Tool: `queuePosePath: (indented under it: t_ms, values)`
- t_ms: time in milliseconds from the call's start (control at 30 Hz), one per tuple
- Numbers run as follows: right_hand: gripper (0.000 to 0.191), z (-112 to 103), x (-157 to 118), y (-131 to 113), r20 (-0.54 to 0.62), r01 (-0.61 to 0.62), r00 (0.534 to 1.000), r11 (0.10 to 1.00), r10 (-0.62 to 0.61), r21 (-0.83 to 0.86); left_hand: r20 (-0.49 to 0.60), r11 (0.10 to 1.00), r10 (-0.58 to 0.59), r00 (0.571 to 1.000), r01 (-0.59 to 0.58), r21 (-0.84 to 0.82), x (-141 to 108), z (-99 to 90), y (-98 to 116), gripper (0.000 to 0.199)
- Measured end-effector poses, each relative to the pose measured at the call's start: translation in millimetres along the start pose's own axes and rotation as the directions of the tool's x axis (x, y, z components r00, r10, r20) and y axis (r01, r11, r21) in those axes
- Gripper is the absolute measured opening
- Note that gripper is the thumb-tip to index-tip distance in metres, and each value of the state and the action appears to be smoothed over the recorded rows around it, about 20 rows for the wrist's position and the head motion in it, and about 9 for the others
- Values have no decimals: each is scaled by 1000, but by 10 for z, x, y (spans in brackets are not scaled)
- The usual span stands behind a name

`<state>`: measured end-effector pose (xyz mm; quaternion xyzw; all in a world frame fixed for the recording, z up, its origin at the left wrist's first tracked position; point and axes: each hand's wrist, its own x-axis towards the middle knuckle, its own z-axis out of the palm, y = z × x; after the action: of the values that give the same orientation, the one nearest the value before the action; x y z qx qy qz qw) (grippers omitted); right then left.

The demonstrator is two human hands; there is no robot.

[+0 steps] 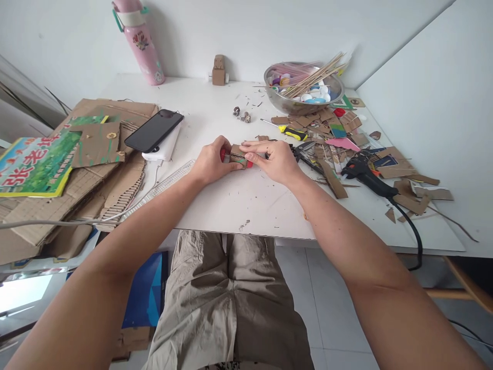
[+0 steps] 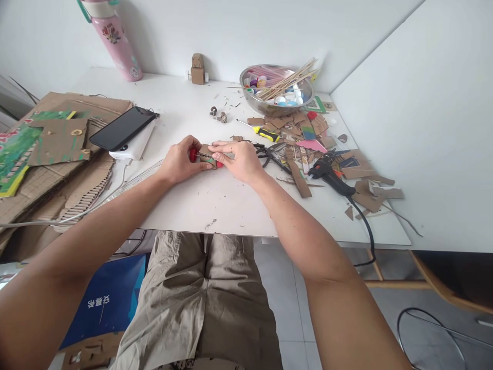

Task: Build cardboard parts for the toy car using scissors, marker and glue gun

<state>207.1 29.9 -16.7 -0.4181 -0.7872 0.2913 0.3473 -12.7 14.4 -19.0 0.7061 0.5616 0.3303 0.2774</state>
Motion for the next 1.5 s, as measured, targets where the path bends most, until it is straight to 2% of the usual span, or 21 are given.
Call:
queuePosePath:
  t_ms: [200,467,800,1133,1367,1500]
  values:
    - [18,-7,2,4,15,2,1000,1000,-2,-21,-17,999,30,999,-30,-27,9,43,-6,57]
    - [20,6,-21,-24,10,15,1000,998,-14,-58,-34,998,53,998,-52,29,-31,63,21,50]
    - [24,62,-49,-45,29,62,998,990,-59,-130,-36,997,71,997,-70,19,-34,61,17,47]
    - [19,149,16,36,38,247,969,935,-245,-253,-79,997,69,995,-66,40,-6,56,-14,53]
    - [15,153,26,73,78,286,958,878,-277,-384,-97,986,161,982,-155,63,45,97,-203,51]
    - [16,162,23,73,90,296,955,877,-283,-378,-134,944,327,936,-317,86,46,81,-337,41]
